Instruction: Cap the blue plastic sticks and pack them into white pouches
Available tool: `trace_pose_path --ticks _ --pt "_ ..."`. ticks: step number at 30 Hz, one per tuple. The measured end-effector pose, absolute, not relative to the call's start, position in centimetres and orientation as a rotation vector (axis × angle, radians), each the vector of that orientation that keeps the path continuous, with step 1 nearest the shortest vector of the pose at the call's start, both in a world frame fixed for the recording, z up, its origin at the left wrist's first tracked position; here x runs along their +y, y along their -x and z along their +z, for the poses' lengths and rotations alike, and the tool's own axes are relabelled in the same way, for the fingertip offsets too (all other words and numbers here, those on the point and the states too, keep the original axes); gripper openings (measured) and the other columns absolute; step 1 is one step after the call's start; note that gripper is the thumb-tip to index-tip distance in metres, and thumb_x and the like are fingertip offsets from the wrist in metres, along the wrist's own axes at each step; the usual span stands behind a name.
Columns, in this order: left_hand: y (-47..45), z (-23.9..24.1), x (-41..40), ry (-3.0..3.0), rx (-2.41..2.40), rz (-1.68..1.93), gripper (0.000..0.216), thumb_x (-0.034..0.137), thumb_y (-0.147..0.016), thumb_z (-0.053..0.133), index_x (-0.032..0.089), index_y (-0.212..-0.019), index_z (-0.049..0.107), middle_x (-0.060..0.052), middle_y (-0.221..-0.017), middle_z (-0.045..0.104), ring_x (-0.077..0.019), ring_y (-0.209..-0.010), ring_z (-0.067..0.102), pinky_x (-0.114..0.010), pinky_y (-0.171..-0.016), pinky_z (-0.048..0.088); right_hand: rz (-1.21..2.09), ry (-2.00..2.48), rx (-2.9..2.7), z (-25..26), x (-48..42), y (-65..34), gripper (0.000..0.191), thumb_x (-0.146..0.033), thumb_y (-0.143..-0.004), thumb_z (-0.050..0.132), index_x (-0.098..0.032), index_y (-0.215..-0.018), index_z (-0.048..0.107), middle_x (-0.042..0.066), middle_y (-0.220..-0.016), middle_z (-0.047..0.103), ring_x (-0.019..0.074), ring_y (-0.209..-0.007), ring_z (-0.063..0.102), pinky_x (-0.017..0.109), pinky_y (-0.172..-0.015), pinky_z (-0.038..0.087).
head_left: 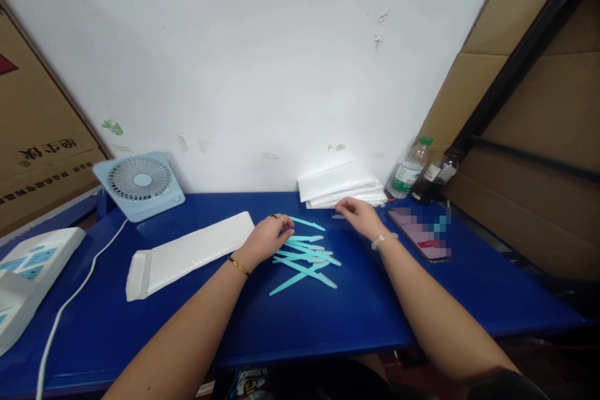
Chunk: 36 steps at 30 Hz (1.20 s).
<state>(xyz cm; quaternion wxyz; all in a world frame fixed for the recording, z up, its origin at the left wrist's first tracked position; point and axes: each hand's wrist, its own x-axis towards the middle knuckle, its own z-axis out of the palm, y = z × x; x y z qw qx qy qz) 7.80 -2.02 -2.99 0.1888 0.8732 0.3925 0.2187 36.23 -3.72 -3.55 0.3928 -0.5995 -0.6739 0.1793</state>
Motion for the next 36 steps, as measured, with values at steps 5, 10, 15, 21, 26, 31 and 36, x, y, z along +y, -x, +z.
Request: trace_pose_path --ticks 5,10,15,21,26,31,36 --pt "-7.6 -4.5 -0.3 -2.620 1.190 0.638 0.039 0.030 -0.091 0.038 0.021 -0.127 0.051 -0.007 -0.133 0.052 -0.0228 -0.124 0.043 -0.038 -0.102 0.037 0.137 1.706 -2.030 -4.7 -2.8 -38.6 0.026 -0.018 -0.078 0.058 -0.018 -0.102 0.066 0.009 -0.100 0.065 0.0189 -0.086 0.060 0.029 -0.079 0.045" --pt "-7.6 -4.8 0.2 -2.659 1.217 0.484 0.033 0.028 -0.088 0.044 0.024 -0.117 0.059 -0.005 -0.121 0.060 -0.0228 -0.114 0.050 -0.035 -0.096 0.039 0.044 1.808 -2.218 -4.8 -2.6 -36.6 0.012 -0.016 -0.078 0.055 -0.016 -0.083 0.067 0.008 -0.086 0.063 0.0173 -0.076 0.059 0.026 -0.072 0.043" --pt "-7.6 -4.2 -0.2 -2.593 1.298 0.464 0.016 0.024 -0.083 0.049 0.020 -0.080 0.065 -0.006 -0.087 0.065 -0.0214 -0.090 0.055 -0.030 -0.079 0.043 0.000 1.790 -2.197 -4.8 -2.9 -35.4 0.008 -0.017 -0.076 0.055 -0.017 -0.079 0.063 0.007 -0.084 0.063 0.0169 -0.072 0.057 0.026 -0.063 0.039" --pt "-7.8 -4.2 -0.4 -2.570 1.294 0.507 0.018 0.015 -0.082 0.044 0.018 -0.073 0.059 -0.007 -0.081 0.062 -0.0202 -0.083 0.054 -0.029 -0.074 0.039 0.457 1.551 -1.899 -4.5 -3.2 -36.2 0.014 -0.027 -0.084 0.050 -0.018 -0.086 0.061 0.001 -0.069 0.061 0.0144 -0.060 0.057 0.027 -0.060 0.044" --pt "-7.5 -4.3 -0.3 -2.459 1.289 0.595 0.016 0.021 -0.087 0.041 0.020 -0.079 0.055 -0.005 -0.081 0.062 -0.0189 -0.075 0.056 -0.029 -0.067 0.038 0.946 1.360 -1.653 -3.8 -3.6 -36.6 0.024 -0.036 -0.074 0.067 -0.016 -0.087 0.064 0.004 -0.075 0.067 0.0169 -0.070 0.066 0.030 -0.067 0.052" --pt "-6.9 -4.3 0.3 -2.305 1.338 0.714 0.013 0.025 -0.088 0.040 0.020 -0.082 0.051 -0.002 -0.077 0.060 -0.0171 -0.071 0.055 -0.027 -0.061 0.036 1.037 1.287 -1.504 -2.5 -4.2 -36.2 0.035 -0.044 -0.067 0.073 -0.015 -0.082 0.061 0.005 -0.075 0.068 0.0189 -0.073 0.069 0.029 -0.065 0.053" --pt "-6.7 -4.4 0.7 -2.243 1.367 0.782 0.015 0.028 -0.088 0.040 0.020 -0.083 0.051 -0.001 -0.071 0.057 -0.0159 -0.066 0.054 -0.026 -0.058 0.035 0.885 1.286 -1.551 -1.8 -4.6 -35.6 0.032 -0.044 -0.070 0.070 -0.016 -0.080 0.061 0.002 -0.069 0.065 0.0161 -0.064 0.067 0.027 -0.064 0.050"
